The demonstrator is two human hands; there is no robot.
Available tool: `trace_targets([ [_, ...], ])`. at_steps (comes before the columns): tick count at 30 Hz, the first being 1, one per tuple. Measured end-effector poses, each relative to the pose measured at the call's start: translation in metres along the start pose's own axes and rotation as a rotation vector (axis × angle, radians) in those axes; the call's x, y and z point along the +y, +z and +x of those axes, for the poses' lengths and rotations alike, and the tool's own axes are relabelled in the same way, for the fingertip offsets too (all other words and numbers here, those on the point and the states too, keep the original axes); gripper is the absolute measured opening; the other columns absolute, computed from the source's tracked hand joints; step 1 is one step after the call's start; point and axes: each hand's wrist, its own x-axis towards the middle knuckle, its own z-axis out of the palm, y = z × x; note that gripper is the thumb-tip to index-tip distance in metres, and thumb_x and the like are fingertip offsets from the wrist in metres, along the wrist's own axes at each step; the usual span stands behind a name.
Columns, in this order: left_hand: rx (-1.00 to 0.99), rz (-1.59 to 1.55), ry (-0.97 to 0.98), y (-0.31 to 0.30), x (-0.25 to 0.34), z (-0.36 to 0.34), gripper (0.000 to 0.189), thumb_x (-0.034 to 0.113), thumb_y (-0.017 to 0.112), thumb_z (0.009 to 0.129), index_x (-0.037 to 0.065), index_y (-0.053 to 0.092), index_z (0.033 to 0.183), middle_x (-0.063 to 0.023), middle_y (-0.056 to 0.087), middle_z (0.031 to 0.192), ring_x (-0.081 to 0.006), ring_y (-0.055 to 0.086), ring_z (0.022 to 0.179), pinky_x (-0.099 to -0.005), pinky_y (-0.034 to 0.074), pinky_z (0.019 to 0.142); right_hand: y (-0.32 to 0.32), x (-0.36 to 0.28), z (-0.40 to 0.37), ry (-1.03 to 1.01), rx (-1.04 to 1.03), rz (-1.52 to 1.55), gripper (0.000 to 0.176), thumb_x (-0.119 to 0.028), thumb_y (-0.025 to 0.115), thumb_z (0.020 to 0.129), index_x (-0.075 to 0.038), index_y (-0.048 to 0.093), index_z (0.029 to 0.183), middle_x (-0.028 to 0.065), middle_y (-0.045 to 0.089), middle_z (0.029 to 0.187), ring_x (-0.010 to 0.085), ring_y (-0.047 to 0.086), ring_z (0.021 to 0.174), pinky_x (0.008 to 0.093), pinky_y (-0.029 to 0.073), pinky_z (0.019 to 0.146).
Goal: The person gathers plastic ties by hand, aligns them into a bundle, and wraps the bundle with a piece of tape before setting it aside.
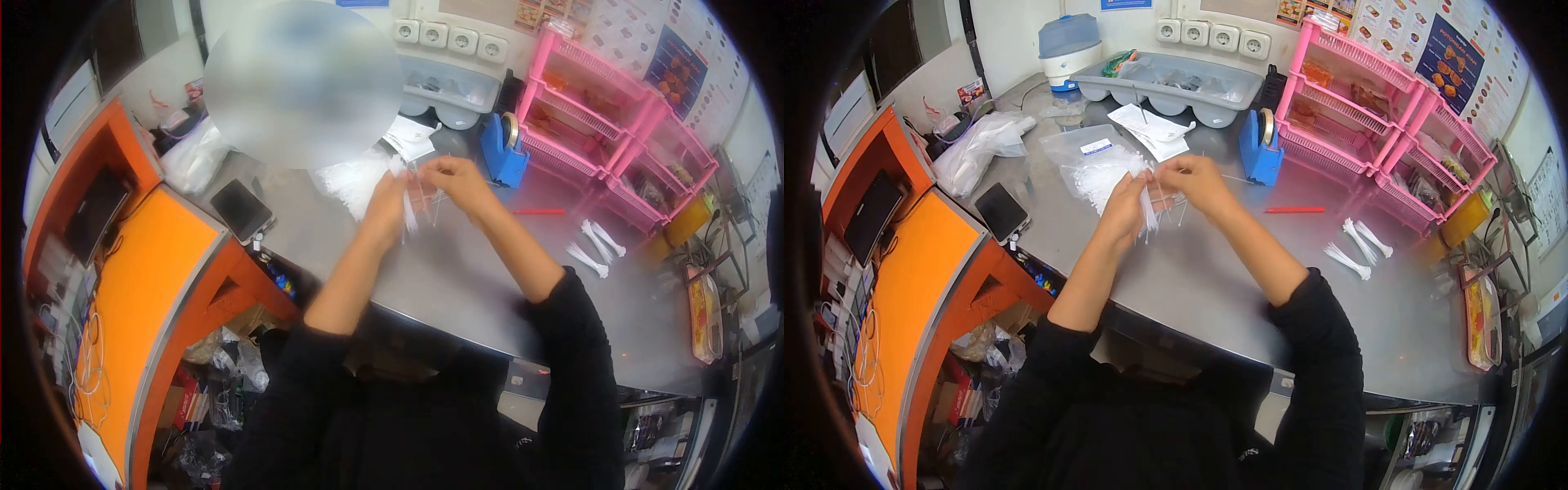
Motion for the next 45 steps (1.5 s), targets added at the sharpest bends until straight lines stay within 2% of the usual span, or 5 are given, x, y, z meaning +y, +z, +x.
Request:
trace_targets([
  [7, -0.025, -0.038, -0.036, -0.013, 0.006, -0.003, 0.013, 0.018, 0.039, 0.091, 0.005, 0.042, 0.094, 0.0022, 0.034, 0.068, -0.0065, 0.029, 0.054, -0.0211, 0.027, 0.047, -0.023, -0.003, -0.014, -0.274, -0.365, -1.014, 0.014, -0.015, 0.062, 0.071, -0.010, 0.064, 0.084, 0.0051, 0.061, 0.074, 0.0218, 0.059, 0.070, 0.0315, 0.045, 0.064],
  [13, -0.094, -0.090, 0.018, -0.016, 0.002, 0.001, 0.012, 0.018, 0.039, 0.091, 0.006, 0.042, 0.092, 0.0017, 0.036, 0.068, -0.0072, 0.031, 0.055, -0.0214, 0.029, 0.048, -0.021, 0.012, -0.028, -0.455, -0.288, -1.100, 0.008, -0.015, 0.062, 0.071, -0.008, 0.060, 0.075, 0.0067, 0.055, 0.079, 0.0247, 0.055, 0.078, 0.0335, 0.043, 0.064],
  [22, -0.097, 0.049, 0.061, -0.007, 0.002, -0.006, 0.014, 0.022, 0.041, 0.091, 0.008, 0.043, 0.087, 0.0009, 0.039, 0.068, -0.0072, 0.035, 0.055, -0.0212, 0.030, 0.048, 0.010, -0.002, -0.008, -0.224, 0.010, -0.124, 0.017, -0.021, 0.061, 0.079, -0.006, 0.062, 0.086, 0.0066, 0.055, 0.087, 0.0142, 0.051, 0.079, 0.0272, 0.041, 0.068],
  [34, -0.010, -0.126, 0.148, -0.047, 0.038, -0.014, 0.018, 0.019, 0.038, 0.092, 0.002, 0.043, 0.098, 0.0001, 0.037, 0.069, -0.0084, 0.034, 0.056, -0.0215, 0.031, 0.050, 0.021, -0.003, -0.031, -0.717, -0.463, -1.106, 0.008, -0.015, 0.062, 0.071, -0.011, 0.060, 0.078, 0.0028, 0.053, 0.084, 0.0238, 0.051, 0.084, 0.0338, 0.042, 0.073],
  [45, -0.014, 0.102, 0.194, -0.027, 0.021, -0.016, 0.016, 0.019, 0.038, 0.092, 0.005, 0.044, 0.096, -0.0004, 0.039, 0.070, -0.0093, 0.036, 0.056, -0.0242, 0.034, 0.051, 0.034, -0.023, -0.012, -0.143, -0.091, 0.055, 0.012, -0.019, 0.063, 0.076, -0.010, 0.064, 0.085, 0.0027, 0.057, 0.089, 0.0159, 0.055, 0.079, 0.0287, 0.043, 0.068],
])
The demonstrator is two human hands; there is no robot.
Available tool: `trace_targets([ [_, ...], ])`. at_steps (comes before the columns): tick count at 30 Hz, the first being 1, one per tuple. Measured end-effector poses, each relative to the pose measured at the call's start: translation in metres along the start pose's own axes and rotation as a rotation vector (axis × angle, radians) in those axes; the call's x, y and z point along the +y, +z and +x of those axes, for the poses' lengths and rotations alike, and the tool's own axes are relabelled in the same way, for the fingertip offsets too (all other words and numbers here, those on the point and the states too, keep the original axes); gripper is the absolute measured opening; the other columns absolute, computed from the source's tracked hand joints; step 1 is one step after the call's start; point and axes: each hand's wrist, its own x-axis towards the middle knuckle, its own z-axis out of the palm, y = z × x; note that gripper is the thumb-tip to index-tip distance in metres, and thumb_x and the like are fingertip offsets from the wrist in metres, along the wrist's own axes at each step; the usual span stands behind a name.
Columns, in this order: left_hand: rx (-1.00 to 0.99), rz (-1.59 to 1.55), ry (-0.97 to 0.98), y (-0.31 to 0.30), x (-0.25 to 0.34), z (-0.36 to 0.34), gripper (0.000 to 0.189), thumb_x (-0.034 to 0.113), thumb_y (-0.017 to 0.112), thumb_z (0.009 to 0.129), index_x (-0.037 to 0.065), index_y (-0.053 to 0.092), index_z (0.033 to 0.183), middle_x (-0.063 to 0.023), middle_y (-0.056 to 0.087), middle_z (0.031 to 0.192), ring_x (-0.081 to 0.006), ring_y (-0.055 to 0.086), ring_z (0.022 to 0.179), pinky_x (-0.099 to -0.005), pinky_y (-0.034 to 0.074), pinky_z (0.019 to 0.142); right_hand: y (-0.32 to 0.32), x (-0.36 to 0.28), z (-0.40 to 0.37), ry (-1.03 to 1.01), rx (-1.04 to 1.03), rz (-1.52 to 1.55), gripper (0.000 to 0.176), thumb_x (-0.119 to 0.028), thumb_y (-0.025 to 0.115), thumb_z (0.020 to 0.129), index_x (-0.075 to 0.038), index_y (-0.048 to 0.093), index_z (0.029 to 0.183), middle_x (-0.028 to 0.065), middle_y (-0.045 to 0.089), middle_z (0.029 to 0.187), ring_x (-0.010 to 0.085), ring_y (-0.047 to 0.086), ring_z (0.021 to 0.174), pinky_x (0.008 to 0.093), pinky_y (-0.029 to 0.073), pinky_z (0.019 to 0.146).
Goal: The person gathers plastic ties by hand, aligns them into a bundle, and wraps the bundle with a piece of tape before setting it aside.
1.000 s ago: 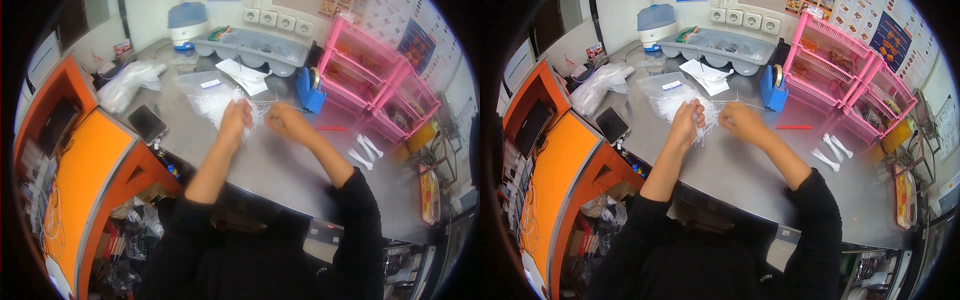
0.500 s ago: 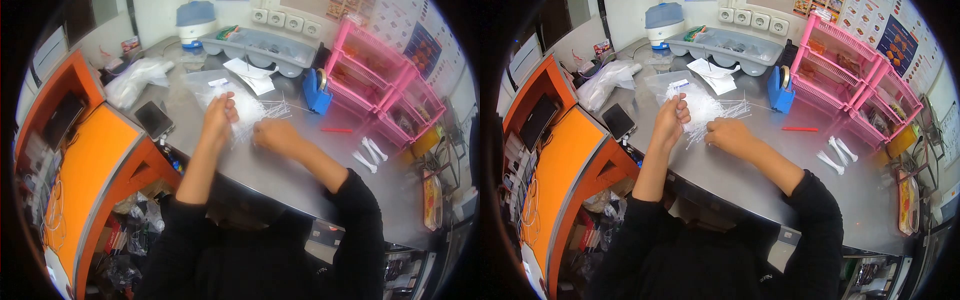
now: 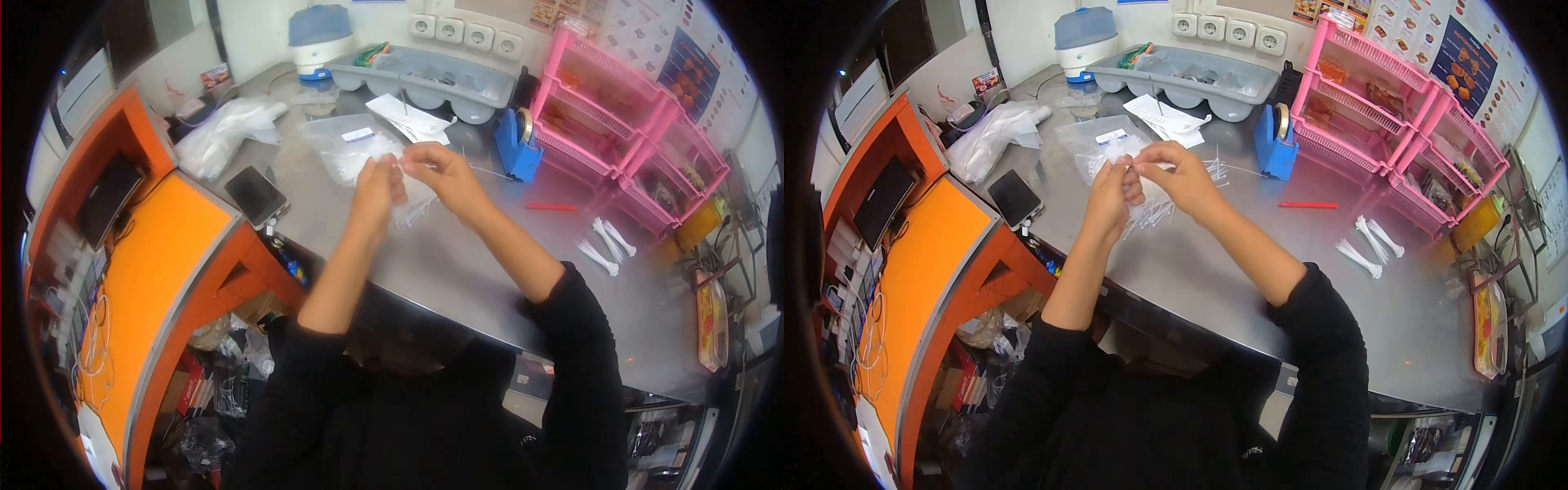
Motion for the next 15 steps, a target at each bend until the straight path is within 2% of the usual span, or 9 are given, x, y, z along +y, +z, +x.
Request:
trace_targets([
  [1, 0.024, -0.051, -0.018, -0.006, 0.001, 0.001, 0.017, 0.019, 0.037, 0.092, 0.004, 0.043, 0.098, -0.0001, 0.038, 0.069, -0.0090, 0.035, 0.056, -0.0238, 0.032, 0.050, -0.001, 0.006, 0.001, -0.018, 0.005, -0.002, 0.012, -0.019, 0.063, 0.076, -0.011, 0.064, 0.084, 0.0032, 0.057, 0.088, 0.0166, 0.056, 0.078, 0.0292, 0.044, 0.067],
  [4, 0.098, -0.186, -0.038, -0.014, 0.007, 0.001, 0.018, 0.019, 0.036, 0.092, 0.003, 0.042, 0.100, 0.0004, 0.036, 0.068, -0.0081, 0.031, 0.054, -0.0227, 0.029, 0.048, -0.010, 0.019, -0.005, -0.180, -0.351, -0.769, 0.011, -0.017, 0.061, 0.074, -0.011, 0.064, 0.083, 0.0047, 0.058, 0.087, 0.0201, 0.057, 0.079, 0.0312, 0.045, 0.066],
  [5, 0.123, -0.227, -0.043, -0.015, 0.008, 0.000, 0.018, 0.019, 0.035, 0.093, 0.003, 0.041, 0.100, 0.0005, 0.036, 0.068, -0.0078, 0.030, 0.054, -0.0223, 0.028, 0.048, -0.009, 0.022, -0.014, -0.181, -0.375, -0.841, 0.012, -0.015, 0.059, 0.072, -0.012, 0.064, 0.083, 0.0061, 0.058, 0.084, 0.0236, 0.056, 0.079, 0.0334, 0.045, 0.066],
  [8, 0.117, -0.274, -0.094, -0.014, 0.010, 0.001, 0.018, 0.019, 0.035, 0.093, 0.002, 0.041, 0.095, 0.0008, 0.036, 0.068, -0.0077, 0.030, 0.054, -0.0221, 0.028, 0.048, -0.003, 0.032, -0.018, -0.347, -0.356, -0.960, 0.010, -0.016, 0.058, 0.073, -0.012, 0.064, 0.080, 0.0064, 0.057, 0.080, 0.0250, 0.056, 0.077, 0.0345, 0.045, 0.066],
  [11, 0.118, -0.302, -0.103, -0.013, 0.009, -0.001, 0.017, 0.019, 0.034, 0.093, 0.004, 0.041, 0.093, 0.0007, 0.036, 0.068, -0.0079, 0.031, 0.055, -0.0219, 0.028, 0.049, -0.004, 0.023, -0.016, -0.363, -0.293, -0.901, 0.008, -0.016, 0.058, 0.072, -0.012, 0.063, 0.077, 0.0062, 0.055, 0.078, 0.0255, 0.055, 0.076, 0.0343, 0.045, 0.065],
  [15, 0.111, -0.277, -0.080, -0.019, -0.002, 0.004, 0.017, 0.020, 0.034, 0.093, 0.005, 0.042, 0.092, -0.0002, 0.037, 0.068, -0.0093, 0.032, 0.056, -0.0234, 0.030, 0.050, -0.013, 0.018, -0.004, -0.297, -0.141, -0.593, 0.008, -0.013, 0.059, 0.073, -0.009, 0.063, 0.078, 0.0049, 0.059, 0.076, 0.0193, 0.056, 0.070, 0.0300, 0.044, 0.063],
])
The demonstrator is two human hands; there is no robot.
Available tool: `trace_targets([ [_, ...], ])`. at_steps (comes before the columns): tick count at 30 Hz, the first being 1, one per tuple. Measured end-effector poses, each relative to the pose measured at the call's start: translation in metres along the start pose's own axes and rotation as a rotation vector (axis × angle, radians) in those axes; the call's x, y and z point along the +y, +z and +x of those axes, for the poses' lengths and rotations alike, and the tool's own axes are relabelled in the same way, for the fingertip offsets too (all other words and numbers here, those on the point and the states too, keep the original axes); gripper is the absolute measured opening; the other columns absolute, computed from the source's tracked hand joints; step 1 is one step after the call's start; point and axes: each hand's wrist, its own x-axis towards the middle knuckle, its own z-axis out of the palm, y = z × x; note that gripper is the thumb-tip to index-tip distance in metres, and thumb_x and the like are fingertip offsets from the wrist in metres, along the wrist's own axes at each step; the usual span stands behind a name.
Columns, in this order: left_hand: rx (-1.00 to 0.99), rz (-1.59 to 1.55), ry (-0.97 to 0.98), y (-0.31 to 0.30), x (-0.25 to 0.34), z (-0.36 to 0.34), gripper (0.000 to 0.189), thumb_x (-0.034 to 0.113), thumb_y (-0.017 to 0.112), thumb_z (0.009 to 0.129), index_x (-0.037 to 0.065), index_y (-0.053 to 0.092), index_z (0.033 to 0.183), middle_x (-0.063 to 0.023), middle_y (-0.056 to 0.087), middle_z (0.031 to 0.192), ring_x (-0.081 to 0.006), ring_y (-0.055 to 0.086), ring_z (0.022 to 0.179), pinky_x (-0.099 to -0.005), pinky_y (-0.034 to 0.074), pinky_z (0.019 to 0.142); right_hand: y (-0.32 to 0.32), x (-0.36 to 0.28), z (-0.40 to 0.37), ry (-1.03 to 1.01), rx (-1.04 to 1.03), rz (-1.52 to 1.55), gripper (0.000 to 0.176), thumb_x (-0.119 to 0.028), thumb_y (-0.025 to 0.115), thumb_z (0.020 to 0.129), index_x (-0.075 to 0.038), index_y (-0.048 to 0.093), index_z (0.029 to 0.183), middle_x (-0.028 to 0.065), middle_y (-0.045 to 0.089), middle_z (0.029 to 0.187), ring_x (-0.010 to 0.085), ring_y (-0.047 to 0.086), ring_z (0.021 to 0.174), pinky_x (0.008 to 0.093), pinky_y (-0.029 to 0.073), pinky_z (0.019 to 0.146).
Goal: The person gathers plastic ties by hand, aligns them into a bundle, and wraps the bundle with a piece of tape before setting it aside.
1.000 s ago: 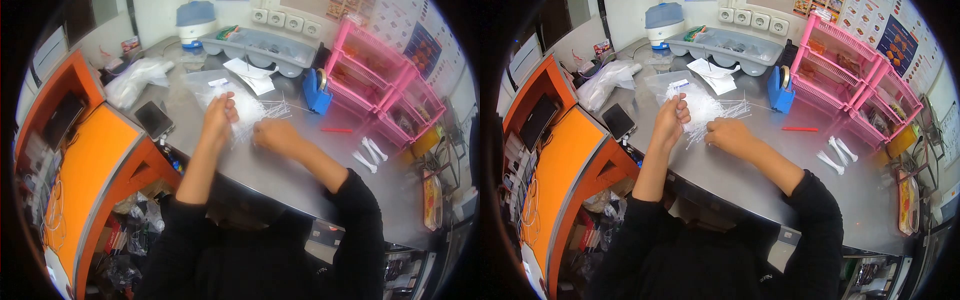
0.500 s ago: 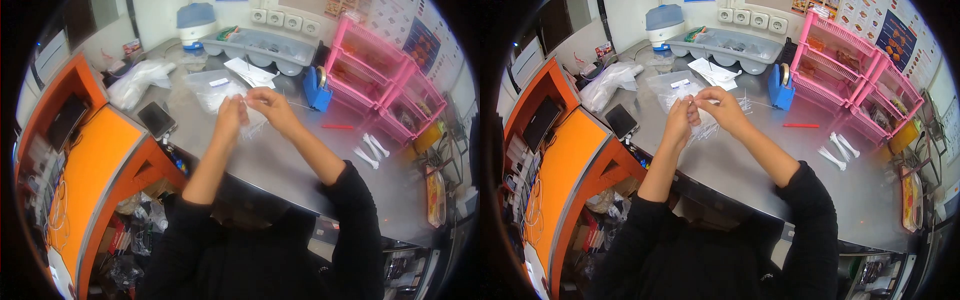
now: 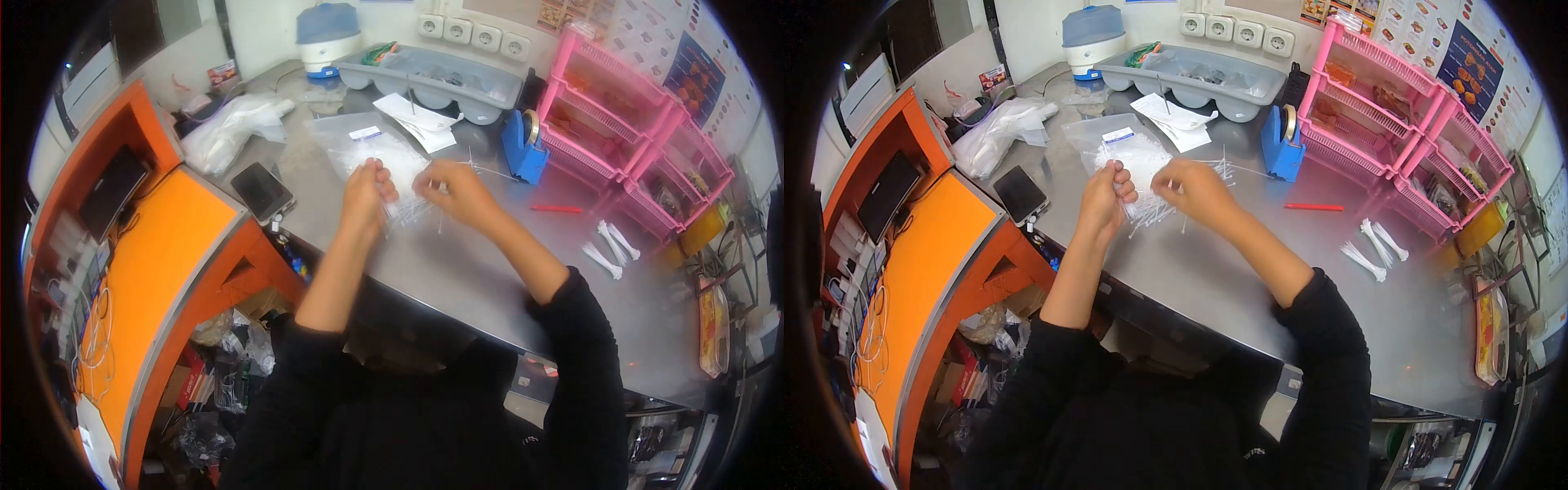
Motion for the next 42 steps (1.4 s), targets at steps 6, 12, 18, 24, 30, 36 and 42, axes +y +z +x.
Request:
trace_targets([
  [6, 0.030, 0.184, 0.042, 0.029, -0.009, -0.003, 0.018, 0.024, 0.038, 0.092, 0.007, 0.041, 0.085, 0.0002, 0.038, 0.068, -0.0101, 0.033, 0.054, -0.0249, 0.030, 0.049, -0.010, -0.013, 0.015, 0.195, 0.204, 0.512, 0.011, -0.010, 0.060, 0.077, -0.001, 0.063, 0.083, 0.0028, 0.062, 0.072, 0.0069, 0.051, 0.062, 0.0238, 0.042, 0.058],
  [12, -0.093, 0.220, -0.042, 0.022, -0.004, -0.005, 0.015, 0.023, 0.040, 0.091, 0.009, 0.041, 0.085, 0.0017, 0.036, 0.068, -0.0074, 0.030, 0.053, -0.0219, 0.027, 0.046, -0.005, -0.005, 0.013, 0.116, 0.101, 0.194, 0.011, -0.011, 0.061, 0.075, -0.006, 0.064, 0.084, 0.0027, 0.062, 0.073, 0.0131, 0.056, 0.062, 0.0267, 0.045, 0.058],
  [18, -0.052, 0.091, -0.089, 0.005, -0.001, 0.001, 0.012, 0.019, 0.040, 0.091, 0.009, 0.042, 0.085, 0.0016, 0.036, 0.068, -0.0075, 0.031, 0.054, -0.0209, 0.027, 0.047, -0.017, 0.003, -0.034, -0.165, -0.358, -0.538, 0.008, -0.015, 0.063, 0.068, -0.010, 0.061, 0.074, 0.0040, 0.056, 0.080, 0.0239, 0.055, 0.079, 0.0350, 0.045, 0.064],
  [24, -0.109, 0.059, -0.075, 0.010, -0.015, 0.003, 0.010, 0.017, 0.041, 0.090, 0.006, 0.043, 0.089, 0.0000, 0.038, 0.070, -0.0089, 0.035, 0.057, -0.0226, 0.031, 0.050, -0.020, 0.001, -0.023, -0.177, -0.094, -0.373, 0.008, -0.014, 0.059, 0.072, -0.007, 0.057, 0.075, 0.0061, 0.054, 0.084, 0.0225, 0.052, 0.083, 0.0322, 0.042, 0.069],
  [30, 0.004, 0.134, -0.061, 0.036, -0.013, -0.010, 0.012, 0.018, 0.039, 0.091, 0.007, 0.043, 0.088, 0.0003, 0.038, 0.070, -0.0094, 0.036, 0.058, -0.0234, 0.032, 0.050, -0.023, -0.011, -0.004, 0.338, 0.028, 0.473, 0.015, -0.018, 0.058, 0.082, -0.004, 0.058, 0.088, 0.0042, 0.053, 0.093, 0.0123, 0.050, 0.087, 0.0283, 0.040, 0.076],
  [36, -0.157, 0.123, -0.172, 0.033, -0.020, -0.011, 0.013, 0.019, 0.038, 0.092, 0.008, 0.041, 0.088, 0.0015, 0.036, 0.068, -0.0071, 0.031, 0.054, -0.0212, 0.028, 0.048, -0.018, 0.011, 0.001, 0.251, 0.128, 0.419, 0.021, -0.021, 0.060, 0.080, -0.002, 0.060, 0.090, 0.0053, 0.058, 0.090, 0.0153, 0.057, 0.076, 0.0300, 0.045, 0.066],
  [42, -0.082, -0.014, -0.176, 0.024, -0.022, -0.007, 0.013, 0.019, 0.038, 0.092, 0.006, 0.040, 0.091, 0.0012, 0.035, 0.067, -0.0071, 0.030, 0.054, -0.0211, 0.027, 0.048, -0.070, 0.044, -0.023, 0.335, -0.028, -0.223, 0.015, -0.012, 0.061, 0.074, 0.000, 0.062, 0.084, 0.0108, 0.061, 0.072, 0.0201, 0.059, 0.068, 0.0309, 0.045, 0.063],
])
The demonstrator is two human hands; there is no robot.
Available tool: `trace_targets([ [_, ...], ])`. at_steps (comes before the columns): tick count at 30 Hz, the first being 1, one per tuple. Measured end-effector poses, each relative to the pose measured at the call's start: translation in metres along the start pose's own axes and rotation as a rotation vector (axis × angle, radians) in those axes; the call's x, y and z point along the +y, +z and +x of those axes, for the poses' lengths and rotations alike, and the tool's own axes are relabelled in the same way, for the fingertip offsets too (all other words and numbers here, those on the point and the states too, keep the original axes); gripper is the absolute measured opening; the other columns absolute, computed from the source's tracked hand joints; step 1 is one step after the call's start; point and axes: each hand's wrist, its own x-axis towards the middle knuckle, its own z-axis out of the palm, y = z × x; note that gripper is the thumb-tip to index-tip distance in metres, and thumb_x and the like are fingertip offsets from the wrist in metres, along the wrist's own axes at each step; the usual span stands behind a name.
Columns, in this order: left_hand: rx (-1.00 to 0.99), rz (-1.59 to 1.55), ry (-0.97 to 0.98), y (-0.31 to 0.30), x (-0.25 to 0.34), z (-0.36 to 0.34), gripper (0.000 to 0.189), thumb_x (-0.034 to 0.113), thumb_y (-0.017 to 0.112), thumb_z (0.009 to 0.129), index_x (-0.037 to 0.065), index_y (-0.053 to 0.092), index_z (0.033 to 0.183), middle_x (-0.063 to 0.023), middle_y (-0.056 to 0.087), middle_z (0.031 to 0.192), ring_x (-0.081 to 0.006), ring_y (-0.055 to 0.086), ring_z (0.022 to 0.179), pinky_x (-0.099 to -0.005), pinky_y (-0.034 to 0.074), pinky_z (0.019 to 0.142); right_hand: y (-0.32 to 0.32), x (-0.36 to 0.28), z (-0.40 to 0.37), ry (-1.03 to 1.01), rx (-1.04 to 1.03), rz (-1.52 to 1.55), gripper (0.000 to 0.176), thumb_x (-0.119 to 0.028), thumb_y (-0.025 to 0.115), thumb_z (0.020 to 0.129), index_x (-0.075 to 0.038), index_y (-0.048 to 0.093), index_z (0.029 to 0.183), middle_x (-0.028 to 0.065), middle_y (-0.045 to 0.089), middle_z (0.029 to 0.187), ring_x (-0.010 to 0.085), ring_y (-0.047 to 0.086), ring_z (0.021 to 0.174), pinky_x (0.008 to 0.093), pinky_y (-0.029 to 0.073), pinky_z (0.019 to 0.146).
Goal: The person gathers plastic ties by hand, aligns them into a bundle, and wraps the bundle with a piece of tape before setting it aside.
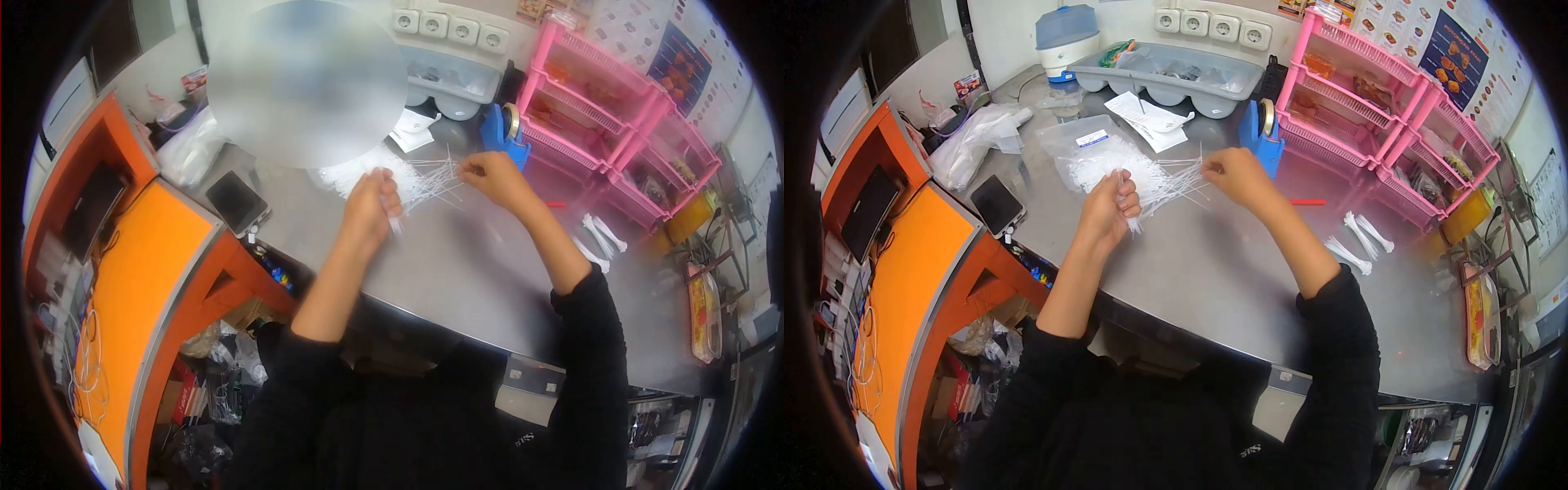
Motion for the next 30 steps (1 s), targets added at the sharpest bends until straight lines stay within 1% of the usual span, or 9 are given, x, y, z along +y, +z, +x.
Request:
trace_targets([
  [2, 0.017, -0.042, -0.003, 0.001, 0.000, 0.001, 0.015, 0.020, 0.038, 0.092, 0.005, 0.041, 0.092, 0.0008, 0.036, 0.067, -0.0074, 0.031, 0.054, -0.0210, 0.027, 0.048, 0.003, 0.016, -0.004, 0.044, 0.040, -0.075, 0.016, -0.014, 0.063, 0.071, -0.001, 0.064, 0.079, 0.0163, 0.063, 0.079, 0.0290, 0.061, 0.073, 0.0345, 0.047, 0.065],
  [8, 0.011, -0.060, -0.016, -0.002, -0.003, 0.002, 0.015, 0.017, 0.038, 0.092, 0.003, 0.041, 0.095, -0.0007, 0.037, 0.069, -0.0086, 0.033, 0.056, -0.0219, 0.030, 0.050, 0.017, 0.022, -0.014, 0.116, -0.156, 0.010, 0.014, -0.014, 0.061, 0.069, -0.002, 0.064, 0.075, 0.0174, 0.062, 0.075, 0.0314, 0.060, 0.071, 0.0368, 0.046, 0.065],
  [11, -0.017, -0.048, -0.017, -0.006, -0.005, 0.005, 0.014, 0.016, 0.039, 0.092, 0.003, 0.041, 0.095, -0.0010, 0.037, 0.070, -0.0090, 0.034, 0.057, -0.0223, 0.030, 0.051, 0.034, 0.024, -0.016, -0.023, -0.040, -0.178, 0.012, -0.012, 0.060, 0.067, -0.002, 0.063, 0.074, 0.0178, 0.061, 0.072, 0.0322, 0.059, 0.069, 0.0388, 0.046, 0.064],
  [14, -0.018, 0.019, 0.032, -0.006, -0.003, 0.002, 0.014, 0.016, 0.038, 0.092, 0.003, 0.042, 0.097, -0.0009, 0.038, 0.071, -0.0093, 0.033, 0.056, -0.0230, 0.030, 0.051, 0.013, 0.021, -0.010, 0.072, 0.017, -0.383, 0.012, -0.009, 0.058, 0.067, -0.002, 0.062, 0.075, 0.0185, 0.059, 0.071, 0.0315, 0.058, 0.070, 0.0391, 0.045, 0.062],
  [17, -0.006, 0.141, 0.094, -0.008, 0.005, 0.003, 0.015, 0.017, 0.039, 0.091, 0.003, 0.043, 0.097, -0.0035, 0.044, 0.073, -0.0108, 0.041, 0.060, -0.0244, 0.037, 0.055, -0.033, -0.008, -0.010, 0.048, 0.055, -0.300, 0.013, -0.008, 0.058, 0.068, -0.001, 0.061, 0.078, 0.0179, 0.059, 0.071, 0.0309, 0.058, 0.069, 0.0370, 0.045, 0.062],
  [20, -0.010, 0.510, 0.098, 0.010, 0.007, 0.006, 0.017, 0.019, 0.038, 0.091, 0.004, 0.043, 0.096, -0.0065, 0.051, 0.078, -0.0135, 0.049, 0.065, -0.0274, 0.044, 0.061, -0.049, -0.027, -0.008, -0.207, -0.020, -0.102, 0.012, -0.006, 0.058, 0.070, 0.002, 0.059, 0.079, 0.0158, 0.058, 0.067, 0.0269, 0.058, 0.063, 0.0318, 0.046, 0.060],
  [23, -0.201, 0.509, -0.030, 0.032, -0.007, 0.009, 0.019, 0.020, 0.038, 0.091, 0.004, 0.043, 0.097, -0.0087, 0.056, 0.082, -0.0161, 0.054, 0.070, -0.0287, 0.047, 0.066, -0.040, -0.049, 0.002, -0.318, -0.051, -0.047, 0.013, -0.007, 0.059, 0.072, 0.002, 0.059, 0.081, 0.0145, 0.059, 0.068, 0.0238, 0.058, 0.061, 0.0303, 0.046, 0.060],
  [24, -0.228, 0.529, -0.084, 0.037, -0.011, 0.013, 0.019, 0.021, 0.037, 0.091, 0.003, 0.043, 0.098, -0.0039, 0.051, 0.075, -0.0118, 0.047, 0.060, -0.0247, 0.043, 0.055, -0.036, -0.050, 0.006, -0.298, -0.020, -0.038, 0.012, -0.007, 0.059, 0.071, 0.001, 0.060, 0.080, 0.0149, 0.059, 0.069, 0.0255, 0.058, 0.062, 0.0316, 0.046, 0.060],
  [30, -0.053, 0.310, 0.006, 0.045, -0.016, 0.050, 0.014, 0.017, 0.038, 0.091, 0.004, 0.042, 0.094, 0.0023, 0.034, 0.064, -0.0068, 0.028, 0.051, -0.0223, 0.025, 0.045, -0.004, 0.013, 0.042, -0.111, 0.153, -0.099, 0.009, -0.007, 0.058, 0.070, -0.003, 0.063, 0.076, 0.0158, 0.062, 0.074, 0.0295, 0.061, 0.068, 0.0361, 0.047, 0.063],
])
